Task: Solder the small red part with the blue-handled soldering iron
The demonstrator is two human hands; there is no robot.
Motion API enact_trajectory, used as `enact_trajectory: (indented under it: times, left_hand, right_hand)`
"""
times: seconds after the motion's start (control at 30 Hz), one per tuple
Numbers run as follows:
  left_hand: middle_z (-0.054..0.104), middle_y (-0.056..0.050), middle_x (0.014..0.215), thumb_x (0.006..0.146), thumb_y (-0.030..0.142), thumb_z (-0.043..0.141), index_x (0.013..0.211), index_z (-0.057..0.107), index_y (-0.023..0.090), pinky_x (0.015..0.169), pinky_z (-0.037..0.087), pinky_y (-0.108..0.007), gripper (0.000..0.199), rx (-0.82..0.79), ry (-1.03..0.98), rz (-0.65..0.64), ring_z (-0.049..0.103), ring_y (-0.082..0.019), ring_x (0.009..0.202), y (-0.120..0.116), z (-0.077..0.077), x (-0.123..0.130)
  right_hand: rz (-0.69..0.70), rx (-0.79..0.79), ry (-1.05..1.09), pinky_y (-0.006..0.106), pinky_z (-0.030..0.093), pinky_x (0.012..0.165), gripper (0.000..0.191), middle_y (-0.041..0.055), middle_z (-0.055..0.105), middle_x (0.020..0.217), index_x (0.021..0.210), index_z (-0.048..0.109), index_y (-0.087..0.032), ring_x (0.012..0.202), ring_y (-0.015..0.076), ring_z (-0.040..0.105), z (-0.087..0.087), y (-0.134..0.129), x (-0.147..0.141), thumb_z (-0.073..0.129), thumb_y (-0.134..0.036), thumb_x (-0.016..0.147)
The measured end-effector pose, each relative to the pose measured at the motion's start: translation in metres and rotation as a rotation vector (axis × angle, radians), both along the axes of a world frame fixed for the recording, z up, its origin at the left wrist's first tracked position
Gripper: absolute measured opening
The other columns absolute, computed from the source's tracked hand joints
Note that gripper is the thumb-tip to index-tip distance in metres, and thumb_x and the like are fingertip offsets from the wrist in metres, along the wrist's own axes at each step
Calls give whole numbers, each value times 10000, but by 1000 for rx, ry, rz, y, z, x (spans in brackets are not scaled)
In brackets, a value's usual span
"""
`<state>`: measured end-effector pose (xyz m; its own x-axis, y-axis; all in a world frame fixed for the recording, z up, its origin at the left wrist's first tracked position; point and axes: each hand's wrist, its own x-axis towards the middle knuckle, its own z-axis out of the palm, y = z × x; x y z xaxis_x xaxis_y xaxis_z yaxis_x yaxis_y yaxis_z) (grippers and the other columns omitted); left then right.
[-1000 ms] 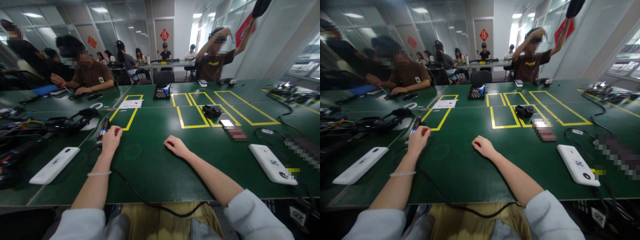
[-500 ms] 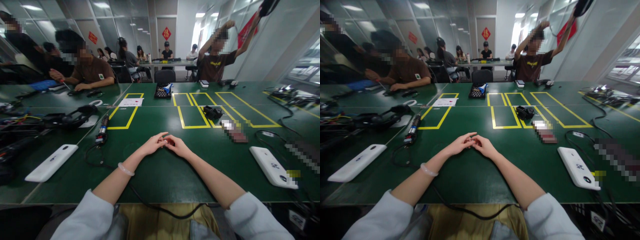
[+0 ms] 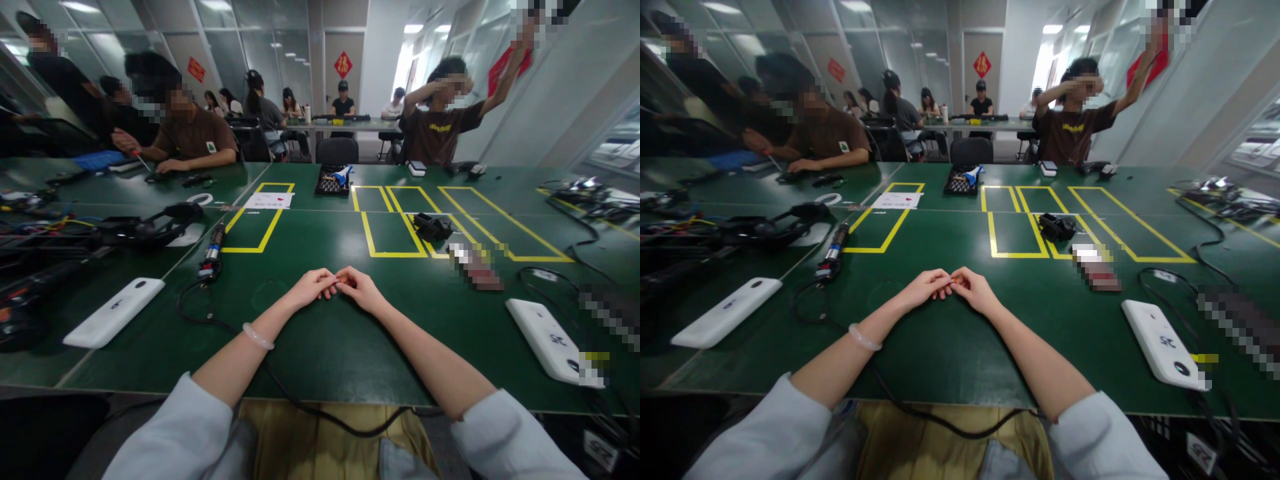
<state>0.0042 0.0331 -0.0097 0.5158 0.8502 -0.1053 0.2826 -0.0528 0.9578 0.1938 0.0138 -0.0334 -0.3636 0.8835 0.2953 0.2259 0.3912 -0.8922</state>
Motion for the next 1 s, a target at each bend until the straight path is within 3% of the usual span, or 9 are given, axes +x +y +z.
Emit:
enact_trajectory:
  times: [0.13,0.27,0.5,0.6,0.7,0.8,0.9,1.0]
  left_hand:
    - [655,-47,782,819,452,612,908,575,135,556,414,-215,331,38,-36,18,587,-111,648,-3,1,-2]
    - [636,-32,822,789,385,663,932,579,147,656,457,-246,291,140,-50,27,591,-120,716,-4,2,-3]
    - [638,-32,875,794,346,659,944,550,171,706,478,-267,255,302,59,-1,602,-140,767,-6,4,-6]
    - [643,-65,999,832,395,612,1030,569,184,832,483,-323,293,458,180,5,615,-184,911,1,14,-19]
    - [586,-100,1194,875,429,536,1140,579,194,998,404,-392,356,694,460,203,539,-243,1130,14,27,-53]
    - [490,-144,1349,865,404,539,1246,542,168,1078,308,-452,448,753,804,574,431,-311,1264,25,34,-104]
    - [356,-198,1468,816,401,603,1365,438,135,1084,270,-523,632,618,1035,933,328,-383,1338,30,31,-157]
    - [327,-246,1480,765,428,656,1404,382,114,1016,336,-585,762,370,1089,1008,337,-449,1317,31,24,-193]
  right_hand:
    - [0,-62,48,243,446,644,282,-16,606,770,1058,545,-183,645,108,543,-2,1,-1,610,-360,847]
    - [-35,-85,82,254,455,665,234,7,625,814,963,559,-176,692,118,568,-3,4,-1,596,-378,851]
    - [-30,-76,-13,245,439,626,229,-2,614,775,961,600,-160,633,104,519,0,4,1,647,-303,789]
    - [-26,-75,-47,235,421,606,196,-18,588,718,937,616,-157,615,102,501,2,4,1,641,-282,789]
    - [-25,-80,-53,232,414,609,188,-14,593,737,941,622,-158,624,102,499,3,3,1,637,-273,793]
    - [-19,-62,-75,238,416,625,180,-4,602,768,946,624,-156,646,107,502,5,2,2,626,-263,802]
    - [-18,-42,-92,244,420,646,171,1,601,786,947,624,-156,666,112,511,6,1,2,624,-246,803]
    - [-20,-31,-104,247,423,657,163,1,602,789,943,625,-157,678,115,519,8,0,2,624,-238,801]
